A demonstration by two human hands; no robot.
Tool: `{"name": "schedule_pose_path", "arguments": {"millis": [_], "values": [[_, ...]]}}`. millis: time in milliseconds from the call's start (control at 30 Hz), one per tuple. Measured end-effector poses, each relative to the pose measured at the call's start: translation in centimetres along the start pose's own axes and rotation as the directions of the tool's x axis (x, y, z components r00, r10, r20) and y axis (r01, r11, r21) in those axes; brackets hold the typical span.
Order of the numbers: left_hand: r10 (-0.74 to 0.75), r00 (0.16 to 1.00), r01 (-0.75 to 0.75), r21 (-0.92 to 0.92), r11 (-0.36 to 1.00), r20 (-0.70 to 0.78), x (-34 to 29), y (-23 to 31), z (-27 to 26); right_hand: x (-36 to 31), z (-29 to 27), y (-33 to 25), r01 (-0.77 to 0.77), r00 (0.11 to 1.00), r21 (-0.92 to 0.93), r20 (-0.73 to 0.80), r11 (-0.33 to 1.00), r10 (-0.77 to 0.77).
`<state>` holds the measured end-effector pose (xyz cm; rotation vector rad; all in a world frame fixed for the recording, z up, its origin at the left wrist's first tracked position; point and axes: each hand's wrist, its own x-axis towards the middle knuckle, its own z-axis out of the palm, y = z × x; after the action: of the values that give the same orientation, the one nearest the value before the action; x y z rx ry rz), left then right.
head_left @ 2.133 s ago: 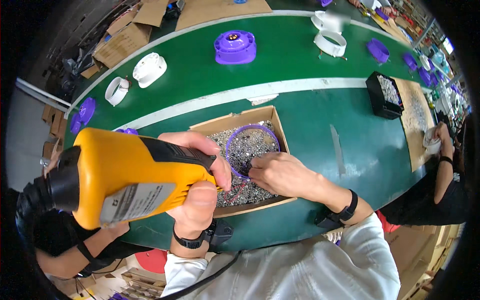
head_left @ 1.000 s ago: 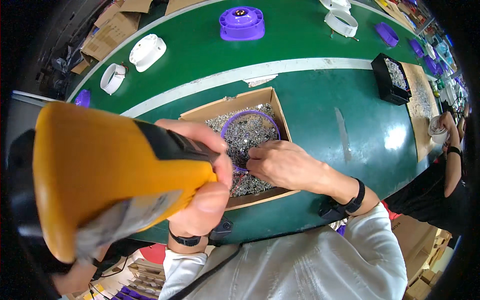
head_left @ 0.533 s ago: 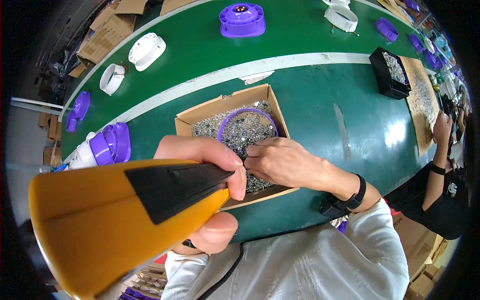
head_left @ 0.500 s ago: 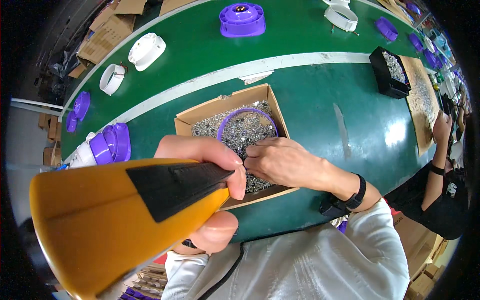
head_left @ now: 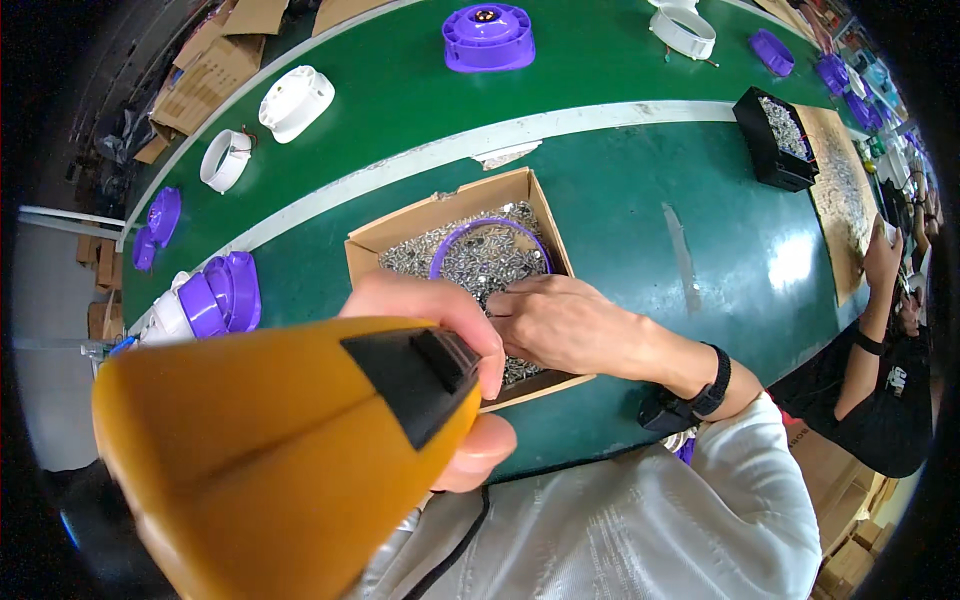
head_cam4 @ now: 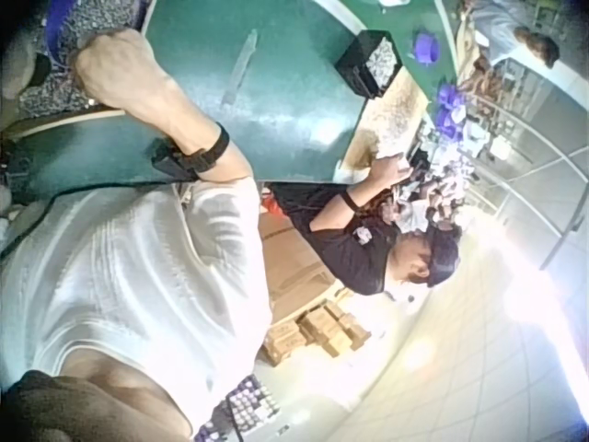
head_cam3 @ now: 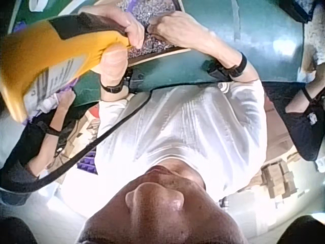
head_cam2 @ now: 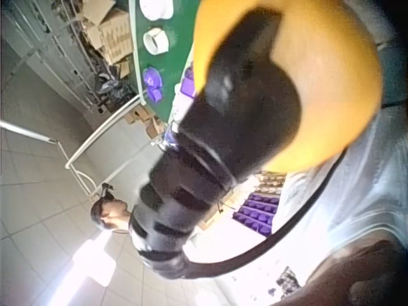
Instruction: The person uses a yellow power drill to fasten screws into purple plastic rings, securing internal wiring. They repeatedly pick up rings, drill them over a box of screws, and place the finished units into a cardboard box. Other workers are visible in the background performing similar assembly tasks.
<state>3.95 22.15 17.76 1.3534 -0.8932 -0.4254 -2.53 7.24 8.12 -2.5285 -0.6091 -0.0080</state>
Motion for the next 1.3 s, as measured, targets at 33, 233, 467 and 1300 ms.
{"name": "schedule_pose_path", "arguments": {"millis": [33, 233, 467, 1300], "values": [[0.003, 1.000, -0.003, 0.009, 1.000, 0.000, 0.0, 0.1, -0.1, 0.1, -0.1, -0.1, 0.004, 1.000, -0.001, -0.002, 1.000, -0.004], [0.001, 1.000, 0.001, 0.097, 0.995, -0.022, -0.2, 0.9, -0.4, 0.3, -0.5, -0.6, 0.013, 1.000, -0.019, 0.012, 1.000, -0.013], [0.073, 0.971, -0.055, 0.083, 0.995, -0.228, -1.2, 2.2, -0.7, 0.0, 0.8, -0.3, 0.042, 0.996, 0.009, -0.079, 0.999, -0.041], [0.561, 0.767, -0.571, 0.070, 0.818, -0.311, -5.0, 5.9, -5.2, 2.6, -7.6, -3.7, 0.080, 0.748, -0.130, -0.648, 0.988, -0.146]]}}
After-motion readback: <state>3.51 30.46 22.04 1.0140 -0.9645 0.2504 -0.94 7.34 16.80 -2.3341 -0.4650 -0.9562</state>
